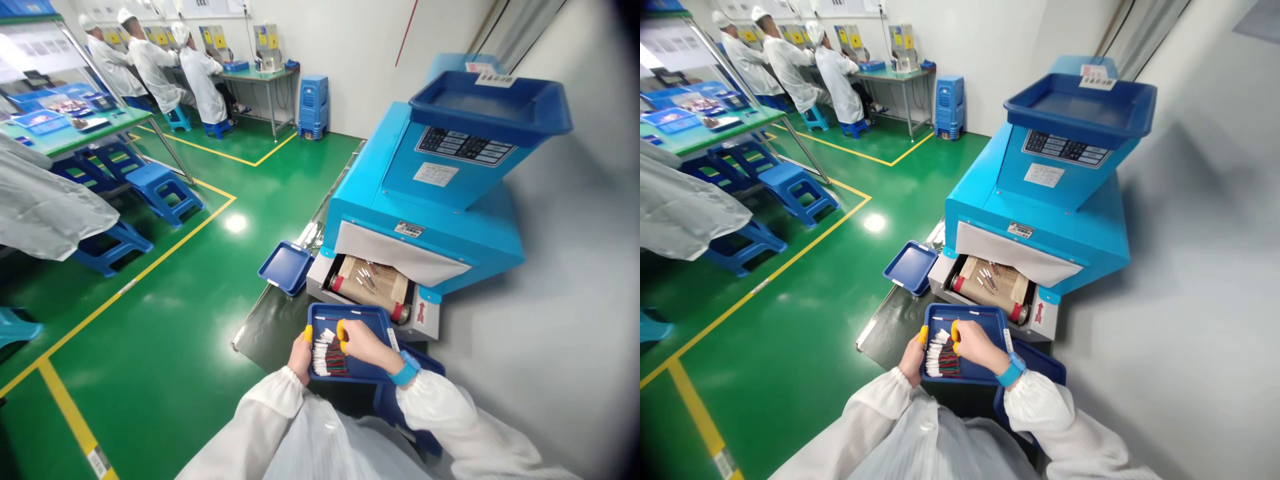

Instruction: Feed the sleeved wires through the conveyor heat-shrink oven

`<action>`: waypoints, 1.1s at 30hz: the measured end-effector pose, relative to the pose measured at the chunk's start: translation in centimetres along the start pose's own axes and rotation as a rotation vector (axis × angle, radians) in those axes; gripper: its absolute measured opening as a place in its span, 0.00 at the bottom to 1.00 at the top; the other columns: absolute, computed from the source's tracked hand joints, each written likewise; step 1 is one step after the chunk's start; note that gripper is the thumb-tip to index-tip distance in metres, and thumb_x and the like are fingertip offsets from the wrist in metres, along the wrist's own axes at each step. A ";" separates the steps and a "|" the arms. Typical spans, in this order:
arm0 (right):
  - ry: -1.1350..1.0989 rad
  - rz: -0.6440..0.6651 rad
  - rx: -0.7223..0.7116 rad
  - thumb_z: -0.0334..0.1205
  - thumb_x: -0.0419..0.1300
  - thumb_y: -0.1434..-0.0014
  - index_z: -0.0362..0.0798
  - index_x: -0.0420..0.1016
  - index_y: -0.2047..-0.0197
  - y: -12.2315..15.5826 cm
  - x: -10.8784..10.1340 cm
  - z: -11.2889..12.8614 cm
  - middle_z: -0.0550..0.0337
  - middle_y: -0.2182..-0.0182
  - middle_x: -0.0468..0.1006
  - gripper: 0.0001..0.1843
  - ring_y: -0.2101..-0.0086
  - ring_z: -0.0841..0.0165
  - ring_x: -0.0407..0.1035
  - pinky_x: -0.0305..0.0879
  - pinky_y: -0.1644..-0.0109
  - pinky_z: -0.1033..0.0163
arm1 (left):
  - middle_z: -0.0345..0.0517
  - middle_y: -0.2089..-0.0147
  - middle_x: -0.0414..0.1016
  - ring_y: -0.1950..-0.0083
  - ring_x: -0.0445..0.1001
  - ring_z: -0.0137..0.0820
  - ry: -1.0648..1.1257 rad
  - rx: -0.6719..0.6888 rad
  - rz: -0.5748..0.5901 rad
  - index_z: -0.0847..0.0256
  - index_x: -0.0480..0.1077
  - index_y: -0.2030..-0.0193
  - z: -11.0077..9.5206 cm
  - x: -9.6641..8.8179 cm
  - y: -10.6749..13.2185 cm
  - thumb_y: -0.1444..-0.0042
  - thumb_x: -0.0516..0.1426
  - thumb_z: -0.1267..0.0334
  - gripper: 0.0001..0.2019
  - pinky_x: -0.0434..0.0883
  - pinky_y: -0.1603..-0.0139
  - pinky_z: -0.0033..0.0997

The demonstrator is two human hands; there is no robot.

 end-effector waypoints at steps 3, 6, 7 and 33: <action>-0.080 -0.055 0.043 0.22 0.51 0.64 0.46 0.67 0.76 -0.2 -1.3 -1.4 0.64 0.78 0.72 0.12 0.76 0.73 0.64 0.54 0.72 0.70 | 0.53 0.66 0.78 0.66 0.77 0.36 0.011 -0.001 -0.002 0.66 0.71 0.65 -0.3 -0.2 -0.1 0.52 0.57 0.50 0.18 0.72 0.59 0.39; -0.167 -0.124 0.084 0.23 0.51 0.64 0.46 0.67 0.76 -0.3 -2.9 -3.4 0.65 0.79 0.71 0.11 0.76 0.73 0.65 0.57 0.73 0.70 | 0.54 0.66 0.78 0.67 0.77 0.37 0.010 -0.020 -0.019 0.66 0.70 0.65 -0.3 -0.6 -0.2 0.50 0.56 0.50 0.18 0.73 0.60 0.40; -0.196 -0.150 0.101 0.24 0.51 0.64 0.46 0.67 0.76 -0.3 -3.5 -4.1 0.65 0.79 0.71 0.10 0.76 0.73 0.65 0.58 0.73 0.70 | 0.54 0.67 0.78 0.68 0.77 0.37 0.006 -0.029 -0.026 0.67 0.70 0.64 -0.3 -0.8 -0.3 0.49 0.55 0.50 0.18 0.73 0.61 0.40; 0.049 -0.603 0.567 0.31 0.55 0.58 0.47 0.72 0.72 -2.6 -10.0 -14.1 0.56 0.72 0.77 0.08 0.68 0.64 0.71 0.62 0.64 0.65 | 0.57 0.68 0.78 0.68 0.78 0.42 0.018 -0.082 -0.072 0.67 0.69 0.63 -0.2 -0.7 0.3 0.45 0.52 0.61 0.11 0.74 0.61 0.48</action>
Point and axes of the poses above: each hand's wrist, its own y-axis away from the middle knuckle, its own x-axis out of the palm, z = x × y, the point moved 10 cm from there along -y, towards the middle knuckle
